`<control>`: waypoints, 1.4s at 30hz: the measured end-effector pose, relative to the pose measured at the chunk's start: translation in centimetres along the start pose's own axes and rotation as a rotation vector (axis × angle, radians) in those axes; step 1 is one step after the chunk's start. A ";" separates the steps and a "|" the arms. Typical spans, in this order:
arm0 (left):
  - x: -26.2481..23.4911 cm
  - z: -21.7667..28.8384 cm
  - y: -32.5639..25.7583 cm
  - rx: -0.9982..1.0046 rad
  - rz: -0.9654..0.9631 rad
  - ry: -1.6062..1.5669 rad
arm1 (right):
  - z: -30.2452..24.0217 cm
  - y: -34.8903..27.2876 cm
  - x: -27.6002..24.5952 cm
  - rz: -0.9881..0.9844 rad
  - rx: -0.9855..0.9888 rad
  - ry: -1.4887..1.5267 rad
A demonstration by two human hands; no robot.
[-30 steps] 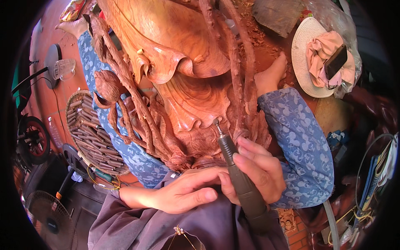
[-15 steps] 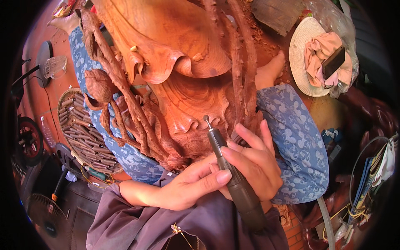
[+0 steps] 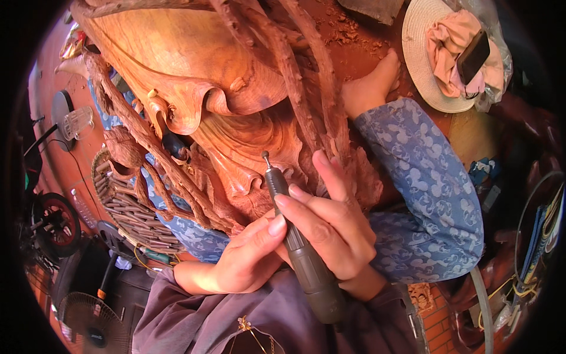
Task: The person uses a rotary carving tool to shape and detail a large wooden sculpture. They hold the tool with both hands and carefully carve intricate patterns into the wood, occasionally pausing to wipe away debris.
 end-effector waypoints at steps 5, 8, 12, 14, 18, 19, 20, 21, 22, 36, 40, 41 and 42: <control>0.1 -0.1 -0.1 -0.021 0.120 -0.051 | 0.3 0.0 0.3 0.023 -0.023 0.027; 0.2 0.1 0.4 0.027 0.093 -0.024 | 0.3 0.2 0.2 0.055 -0.020 -0.005; -0.2 -0.3 0.4 -0.005 0.220 -0.134 | 0.4 0.4 0.3 0.066 -0.010 -0.034; -0.1 0.0 0.4 0.034 0.182 -0.138 | 0.3 0.4 0.5 0.053 -0.015 -0.056; -0.2 0.1 0.2 0.040 0.224 -0.215 | 0.3 0.5 0.8 0.049 -0.027 -0.071; -0.3 0.2 0.2 0.033 0.237 -0.201 | 0.3 0.6 0.8 0.053 -0.027 -0.078; -0.3 0.2 0.3 0.026 0.250 -0.188 | 0.4 0.6 0.9 0.060 -0.033 -0.087; -0.3 0.2 0.4 0.002 0.234 -0.147 | 0.3 0.6 0.9 0.067 -0.039 -0.096; -0.4 0.3 0.5 -0.022 0.218 -0.106 | 0.4 0.7 0.9 0.078 -0.049 -0.109; -0.2 0.5 -0.9 0.009 0.246 -0.195 | -0.6 0.9 1.3 -0.054 0.006 -0.171; -0.3 0.3 -0.5 -0.036 0.259 -0.152 | -0.3 0.9 1.1 0.018 0.006 -0.129; -0.2 0.3 -0.3 -0.033 0.268 -0.166 | -0.2 0.9 1.1 0.041 0.008 -0.114; -0.1 0.3 0.0 -0.021 0.261 -0.198 | -0.1 1.0 1.0 0.040 0.008 -0.108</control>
Point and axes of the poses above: each hand's wrist, its own y-axis towards the middle knuckle, its own x-axis out of the palm, z = x × y, the point moved 5 cm from there along y, towards the middle knuckle, and after that the axes turned 14 degrees about y, right-handed, at the moved point
